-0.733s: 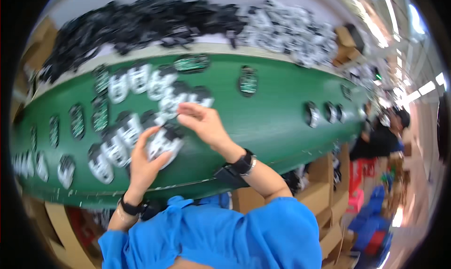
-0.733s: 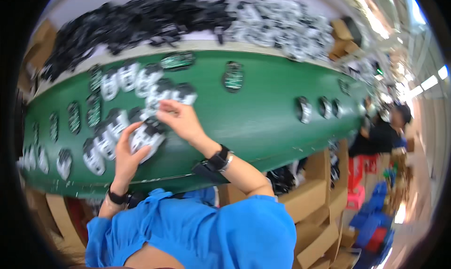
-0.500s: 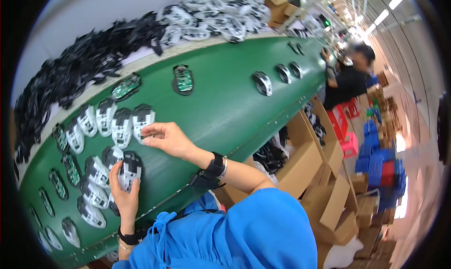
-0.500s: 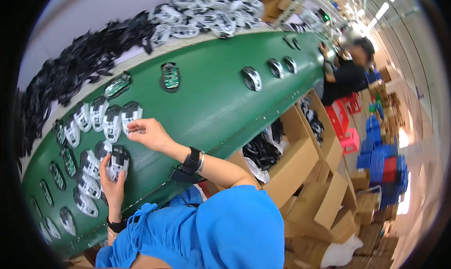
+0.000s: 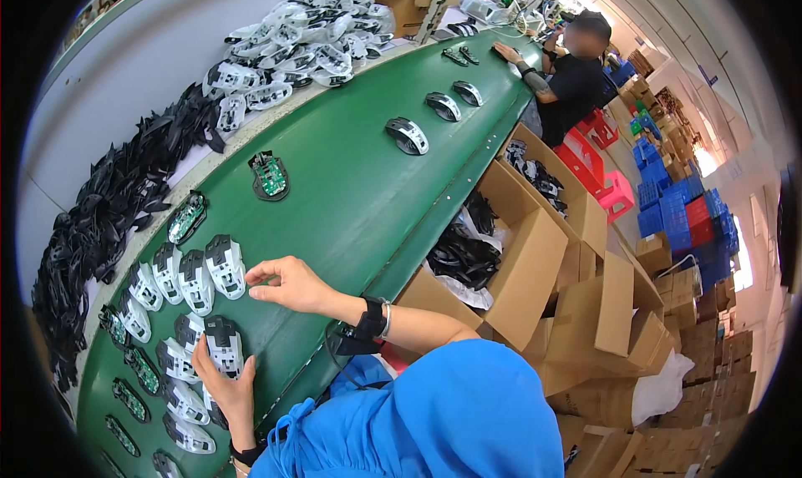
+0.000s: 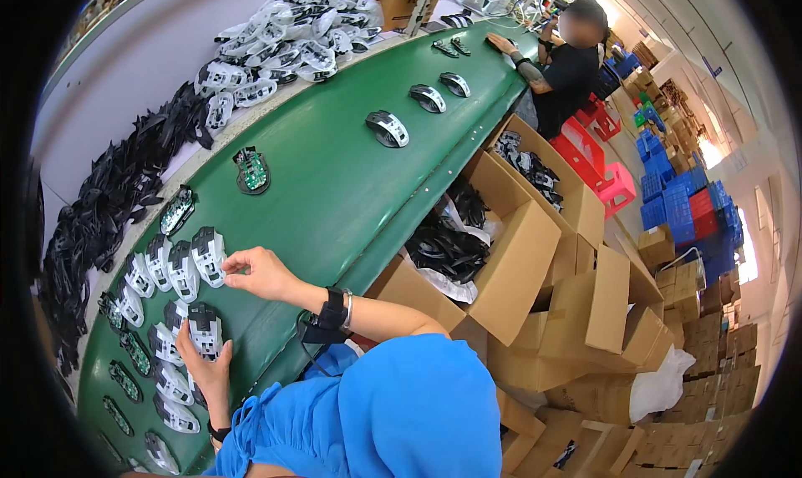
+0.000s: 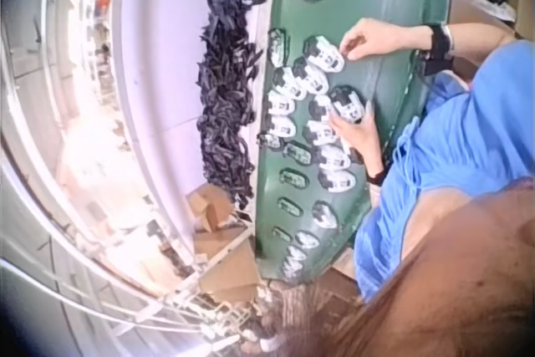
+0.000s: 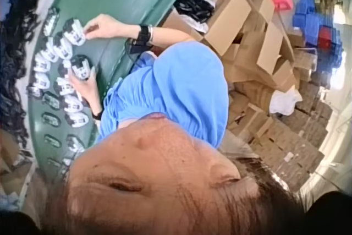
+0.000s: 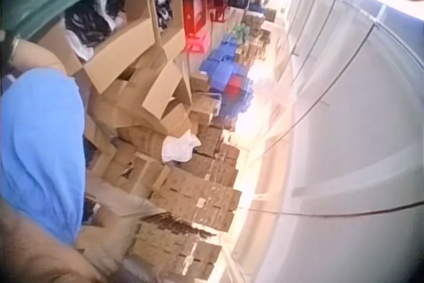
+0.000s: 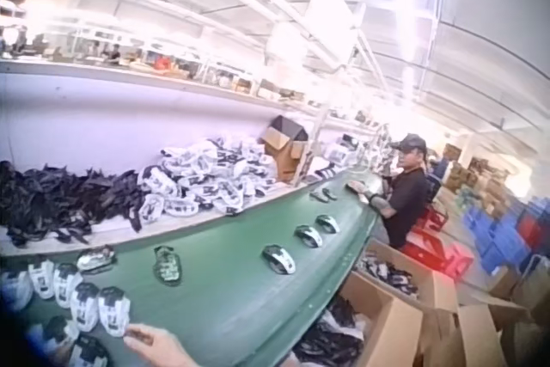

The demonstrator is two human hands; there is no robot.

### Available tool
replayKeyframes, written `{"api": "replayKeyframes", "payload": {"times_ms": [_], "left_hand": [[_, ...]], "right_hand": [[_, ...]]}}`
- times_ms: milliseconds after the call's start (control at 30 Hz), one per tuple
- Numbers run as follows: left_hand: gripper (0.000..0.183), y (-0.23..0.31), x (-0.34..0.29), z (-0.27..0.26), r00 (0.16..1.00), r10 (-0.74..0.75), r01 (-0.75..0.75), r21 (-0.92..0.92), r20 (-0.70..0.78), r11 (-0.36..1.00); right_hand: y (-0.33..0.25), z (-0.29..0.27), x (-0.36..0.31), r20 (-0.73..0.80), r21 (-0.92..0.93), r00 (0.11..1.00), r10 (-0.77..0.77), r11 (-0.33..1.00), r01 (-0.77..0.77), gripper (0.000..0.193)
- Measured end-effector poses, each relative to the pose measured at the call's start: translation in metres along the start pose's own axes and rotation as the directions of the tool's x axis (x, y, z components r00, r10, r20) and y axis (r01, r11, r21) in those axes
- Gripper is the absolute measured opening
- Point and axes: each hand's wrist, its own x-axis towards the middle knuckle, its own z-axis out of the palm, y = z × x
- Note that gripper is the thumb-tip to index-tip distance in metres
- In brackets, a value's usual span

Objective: The person assembles small electronic devices by attaching black rubber feet to white plastic casings containing green circuit boards. They pick up a casing, apply the feet, and place the finished unit on a green conveyor belt, repeating this process continuously.

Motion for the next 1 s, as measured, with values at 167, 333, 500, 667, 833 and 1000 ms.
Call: {"api": "replayKeyframes", "payload": {"times_ms": [167, 333, 500, 667, 833, 1000], "left_hand": [[0.087, -0.004, -0.005, 0.001, 1.000, -0.017, 0.017, 0.078, -0.005, 0.997], [0.084, -0.006, -0.010, 0.002, 0.999, 0.031, -0.027, 0.120, -0.025, 0.992], [0.081, -0.005, -0.011, 0.004, 0.993, 0.109, -0.103, 0.131, -0.044, 0.986], [0.079, 0.001, -0.012, 0.005, 0.993, 0.110, -0.105, 0.113, -0.038, 0.988], [0.077, -0.006, -0.014, 0.007, 0.984, 0.173, -0.163, 0.159, -0.052, 0.974], [0.073, -0.027, -0.013, 0.003, 0.994, 0.093, -0.098, -0.084, -0.057, 0.992]], "right_hand": [[0.007, 0.003, -0.010, -0.074, -0.006, 0.993, -0.096, 0.995, 0.096, 0.030], [-0.014, -0.008, -0.030, -0.030, -0.092, 0.998, -0.047, 0.995, 0.044, 0.032], [-0.013, -0.010, -0.052, -0.065, -0.101, 0.994, -0.084, 0.992, 0.077, 0.033], [-0.009, -0.015, -0.082, -0.144, -0.141, 0.984, -0.101, 0.987, 0.081, 0.033], [-0.003, -0.021, -0.113, -0.240, -0.103, 0.960, -0.141, 0.987, 0.120, 0.031], [-0.011, -0.035, -0.148, -0.293, -0.019, 0.955, -0.054, 0.999, 0.050, 0.030]]}}
